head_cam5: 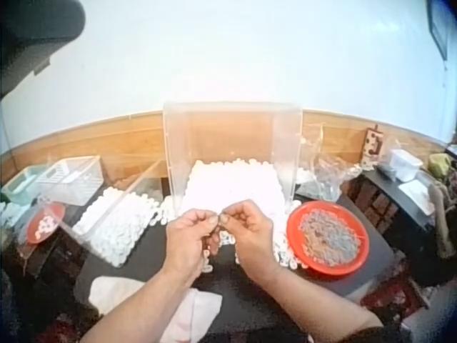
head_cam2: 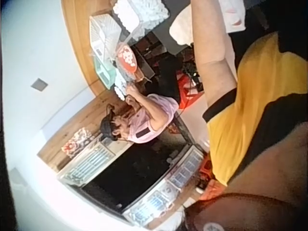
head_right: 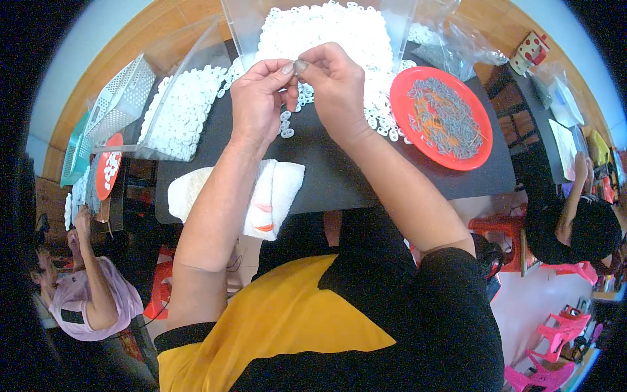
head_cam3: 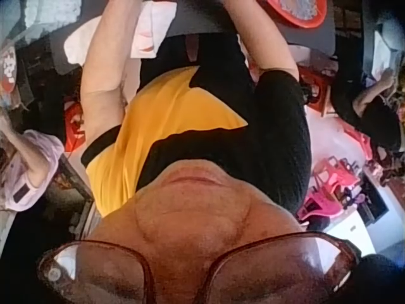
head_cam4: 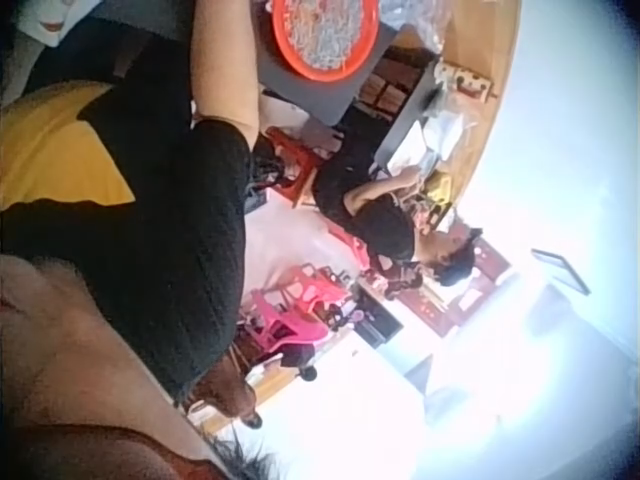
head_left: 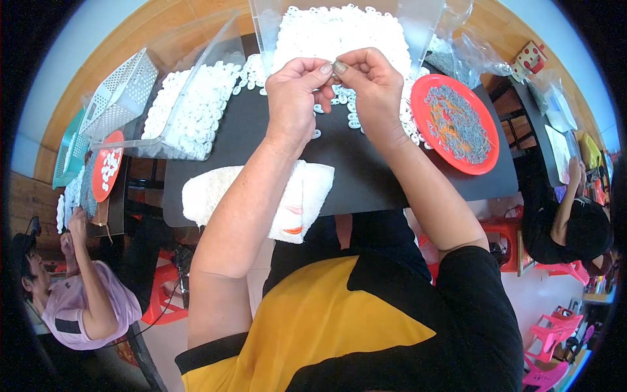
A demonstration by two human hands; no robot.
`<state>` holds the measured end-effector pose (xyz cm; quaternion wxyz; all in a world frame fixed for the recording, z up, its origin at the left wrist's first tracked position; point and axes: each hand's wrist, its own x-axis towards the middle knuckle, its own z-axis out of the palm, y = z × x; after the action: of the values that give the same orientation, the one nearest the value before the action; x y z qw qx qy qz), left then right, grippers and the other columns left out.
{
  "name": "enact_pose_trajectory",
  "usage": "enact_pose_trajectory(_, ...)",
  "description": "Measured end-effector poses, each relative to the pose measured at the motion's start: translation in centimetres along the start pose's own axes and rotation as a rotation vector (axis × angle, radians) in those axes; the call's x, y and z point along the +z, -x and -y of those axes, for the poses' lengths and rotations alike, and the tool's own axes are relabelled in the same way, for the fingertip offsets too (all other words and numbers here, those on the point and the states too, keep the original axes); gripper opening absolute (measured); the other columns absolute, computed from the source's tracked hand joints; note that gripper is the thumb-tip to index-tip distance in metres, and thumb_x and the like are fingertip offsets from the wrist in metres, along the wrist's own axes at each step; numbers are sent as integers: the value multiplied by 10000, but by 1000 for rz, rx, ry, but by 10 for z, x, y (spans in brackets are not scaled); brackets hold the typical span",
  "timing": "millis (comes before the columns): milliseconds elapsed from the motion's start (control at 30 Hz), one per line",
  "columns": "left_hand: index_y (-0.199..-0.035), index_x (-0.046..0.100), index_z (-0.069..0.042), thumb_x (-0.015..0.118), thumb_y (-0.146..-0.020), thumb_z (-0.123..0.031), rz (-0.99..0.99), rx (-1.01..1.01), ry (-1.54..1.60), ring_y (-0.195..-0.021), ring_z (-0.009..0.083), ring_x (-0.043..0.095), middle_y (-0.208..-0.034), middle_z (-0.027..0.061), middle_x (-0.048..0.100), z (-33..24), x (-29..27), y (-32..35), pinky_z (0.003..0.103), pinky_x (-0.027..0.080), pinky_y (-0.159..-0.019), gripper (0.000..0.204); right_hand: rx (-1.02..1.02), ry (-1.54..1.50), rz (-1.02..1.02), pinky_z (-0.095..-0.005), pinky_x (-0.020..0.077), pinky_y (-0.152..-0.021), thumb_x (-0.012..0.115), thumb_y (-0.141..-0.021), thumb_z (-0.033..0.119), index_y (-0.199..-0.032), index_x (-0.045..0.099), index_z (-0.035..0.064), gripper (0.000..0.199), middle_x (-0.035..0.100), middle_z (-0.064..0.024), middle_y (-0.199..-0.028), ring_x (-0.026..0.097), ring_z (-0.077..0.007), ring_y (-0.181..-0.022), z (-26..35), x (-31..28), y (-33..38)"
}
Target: Assembling small white plastic components by manually inserting metal pins into them at a production workstation.
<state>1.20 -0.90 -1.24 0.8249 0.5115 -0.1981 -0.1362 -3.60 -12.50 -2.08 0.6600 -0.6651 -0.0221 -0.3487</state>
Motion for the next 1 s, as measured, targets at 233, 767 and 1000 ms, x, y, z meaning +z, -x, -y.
enact_pose_trajectory(233, -894, 614, 44, 591, -893, -50, 0, 14, 11, -596, 122, 556, -749, 91, 610, -3, -3, 0, 233, 442, -441, 97, 28, 58, 98, -223, 476, -687, 598, -902, 86, -943, 629, -5, 104, 631, -30, -773, 592, -85, -728, 7, -12, -9)
enact_pose_trajectory(767, -885, 607, 16, 591, -875, -37, -83, 74, -226, -559, 77, 524, -735, 47, 593, -4, 4, 3, 221, 423, -397, 56, -30, 424, 269, -235, 408, -624, 561, -915, 149, -900, 602, 1, 154, 545, 3, -694, 498, -70, -686, 9, -18, -11)
enact_pose_trajectory(1000, -862, 616, 1, 592, -875, -48, -81, 117, -324, -552, 60, 516, -712, 31, 591, -3, 4, 4, 206, 415, -391, 57, -105, 493, 256, -252, 411, -597, 565, -905, 160, -885, 599, 0, 165, 545, -14, -668, 502, -86, -652, 8, -19, -12)
